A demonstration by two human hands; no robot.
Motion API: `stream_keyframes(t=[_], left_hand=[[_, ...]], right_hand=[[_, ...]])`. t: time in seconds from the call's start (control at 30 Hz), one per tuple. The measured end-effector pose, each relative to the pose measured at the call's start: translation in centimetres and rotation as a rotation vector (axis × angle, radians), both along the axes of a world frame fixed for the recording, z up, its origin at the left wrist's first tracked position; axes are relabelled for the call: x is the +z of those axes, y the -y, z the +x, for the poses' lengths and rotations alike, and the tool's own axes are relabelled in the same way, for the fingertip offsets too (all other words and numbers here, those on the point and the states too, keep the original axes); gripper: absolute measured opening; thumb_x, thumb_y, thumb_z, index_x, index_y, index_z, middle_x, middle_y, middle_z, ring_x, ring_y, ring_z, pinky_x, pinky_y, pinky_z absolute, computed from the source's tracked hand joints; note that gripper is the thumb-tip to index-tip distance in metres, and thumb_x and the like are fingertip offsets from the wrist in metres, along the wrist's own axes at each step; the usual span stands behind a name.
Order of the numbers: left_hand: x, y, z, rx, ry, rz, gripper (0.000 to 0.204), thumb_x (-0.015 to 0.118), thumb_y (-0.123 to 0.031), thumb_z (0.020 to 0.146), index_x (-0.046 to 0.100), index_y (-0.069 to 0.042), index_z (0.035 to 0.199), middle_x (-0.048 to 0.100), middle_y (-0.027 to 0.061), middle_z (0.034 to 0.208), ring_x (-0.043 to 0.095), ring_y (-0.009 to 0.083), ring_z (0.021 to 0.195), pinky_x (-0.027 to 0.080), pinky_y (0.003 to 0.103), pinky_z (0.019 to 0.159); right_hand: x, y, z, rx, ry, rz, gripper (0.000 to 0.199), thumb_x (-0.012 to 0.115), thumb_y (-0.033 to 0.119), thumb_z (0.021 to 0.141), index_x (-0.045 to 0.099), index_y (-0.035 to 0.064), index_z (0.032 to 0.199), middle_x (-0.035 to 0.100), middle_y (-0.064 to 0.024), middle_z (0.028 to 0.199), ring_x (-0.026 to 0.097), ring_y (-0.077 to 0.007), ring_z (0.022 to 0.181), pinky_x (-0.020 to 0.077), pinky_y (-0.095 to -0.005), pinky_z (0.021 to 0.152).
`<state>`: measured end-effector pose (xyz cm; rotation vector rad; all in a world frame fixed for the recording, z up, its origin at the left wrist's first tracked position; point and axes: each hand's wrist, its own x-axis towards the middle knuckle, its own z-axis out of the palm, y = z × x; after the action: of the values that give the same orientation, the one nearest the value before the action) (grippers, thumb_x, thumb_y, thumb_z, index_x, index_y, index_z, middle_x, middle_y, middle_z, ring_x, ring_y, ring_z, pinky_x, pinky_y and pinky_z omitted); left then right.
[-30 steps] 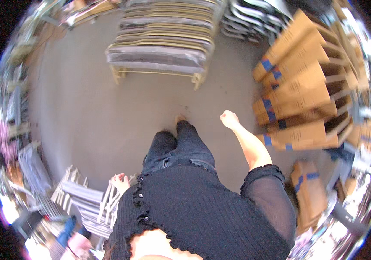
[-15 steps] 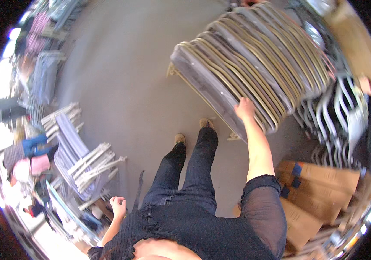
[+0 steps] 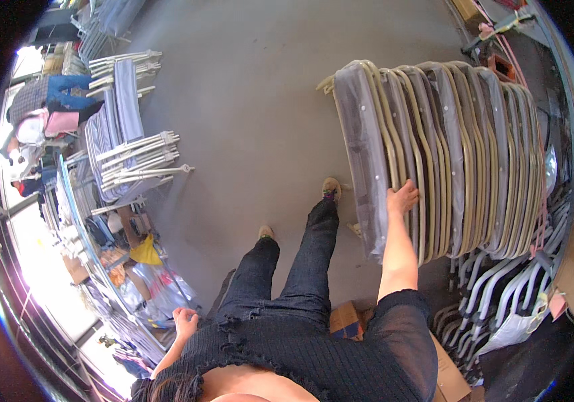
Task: The person unpacks plastic containers and inserts them into a metal frame, then secures the frame with zip ties and places the assembled unit into a plastic bag. The person handles multiple components including containers, a metal frame, and packaging materials.
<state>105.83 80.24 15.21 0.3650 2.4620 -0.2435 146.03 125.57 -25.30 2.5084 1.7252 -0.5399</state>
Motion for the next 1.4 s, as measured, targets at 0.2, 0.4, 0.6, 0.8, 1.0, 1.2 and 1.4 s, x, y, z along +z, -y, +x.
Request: stream_keyframes(t=[0.2,0.4,0.6,0.8,1.0,1.2,1.4], left_hand=[[-2.3,2.5,1.1,0.021,0.044,0.114,0.013,0.064,-0.008,0.075,0.064,-0.003,0.087,0.048,0.0168,0.111,0.049,0.0295,0.105,0.045,0.036,0.089],[-4.8,2.5,2.2,0.002,0.084,0.256,0.006,0.063,-0.008,0.077,0.064,-0.005,0.081,0.06,0.0108,0.09,0.053,0.0261,0.096,0.045,0.037,0.085],[-11.7,-10.4,7.2,0.028,0.548,0.763,0.028,0.071,-0.024,0.075,0.065,-0.003,0.092,0.064,0.0138,0.101,0.055,0.0322,0.107,0.042,0.042,0.094],[-12.3,-21.4,12.5,0.016,0.811,0.969,0.093,0.076,-0.046,0.072,0.031,0.007,0.133,0.037,0.0299,0.133,0.034,0.038,0.13,0.031,0.043,0.107],[-4.5,-19.9,-0.1,0.241,0.312,0.93,0.107,0.084,-0.035,0.062,0.018,0.015,0.13,0.04,0.034,0.124,0.043,0.0391,0.12,0.038,0.042,0.1],[-0.2,-11.8,-6.6,0.392,0.198,1.195,0.087,0.071,-0.01,0.061,0.025,0.008,0.132,0.045,0.0237,0.12,0.048,0.0334,0.112,0.04,0.038,0.097],[10.1,-2.2,-9.0,0.602,0.11,1.325,0.082,0.061,-0.002,0.059,0.029,0.002,0.135,0.046,0.013,0.115,0.047,0.0233,0.109,0.037,0.033,0.098]], right_hand=[[3.1,0.3,-4.6,0.016,-0.254,-0.199,0.058,0.074,0.026,0.067,0.044,0.003,0.111,0.056,-0.0227,0.113,0.056,-0.0398,0.106,0.0458,-0.0502,0.087],[10.1,0.9,-9.2,0.269,-0.404,-0.33,0.04,0.071,0.025,0.064,0.057,-0.0025,0.09,0.064,-0.0261,0.094,0.062,-0.0403,0.096,0.0491,-0.0446,0.08],[21.9,0.9,-16.4,0.347,-0.727,-0.289,0.025,0.071,0.01,0.064,0.055,-0.0014,0.079,0.06,-0.0081,0.071,0.058,-0.0143,0.069,0.0476,-0.0298,0.065],[31.3,7.0,-24.6,0.343,-1.075,-0.35,0.03,0.076,0.01,0.066,0.061,-0.0023,0.088,0.064,-0.0081,0.081,0.06,-0.014,0.077,0.0491,-0.0287,0.068],[34.6,13.4,-41.9,0.539,-0.928,-0.345,0.038,0.078,0.013,0.067,0.059,-0.0029,0.095,0.064,-0.0108,0.082,0.061,-0.0175,0.074,0.0501,-0.0314,0.07],[37.9,21.1,-48.5,0.765,-1.299,-0.373,0.033,0.072,0.023,0.079,0.058,-0.0018,0.095,0.063,-0.0116,0.09,0.059,-0.0167,0.086,0.0482,-0.0321,0.079],[27.5,18.8,-50.3,0.689,-1.124,-0.182,0.059,0.061,0.044,0.086,0.05,-0.0008,0.122,0.049,-0.0146,0.125,0.04,-0.029,0.124,0.0339,-0.0412,0.104]])
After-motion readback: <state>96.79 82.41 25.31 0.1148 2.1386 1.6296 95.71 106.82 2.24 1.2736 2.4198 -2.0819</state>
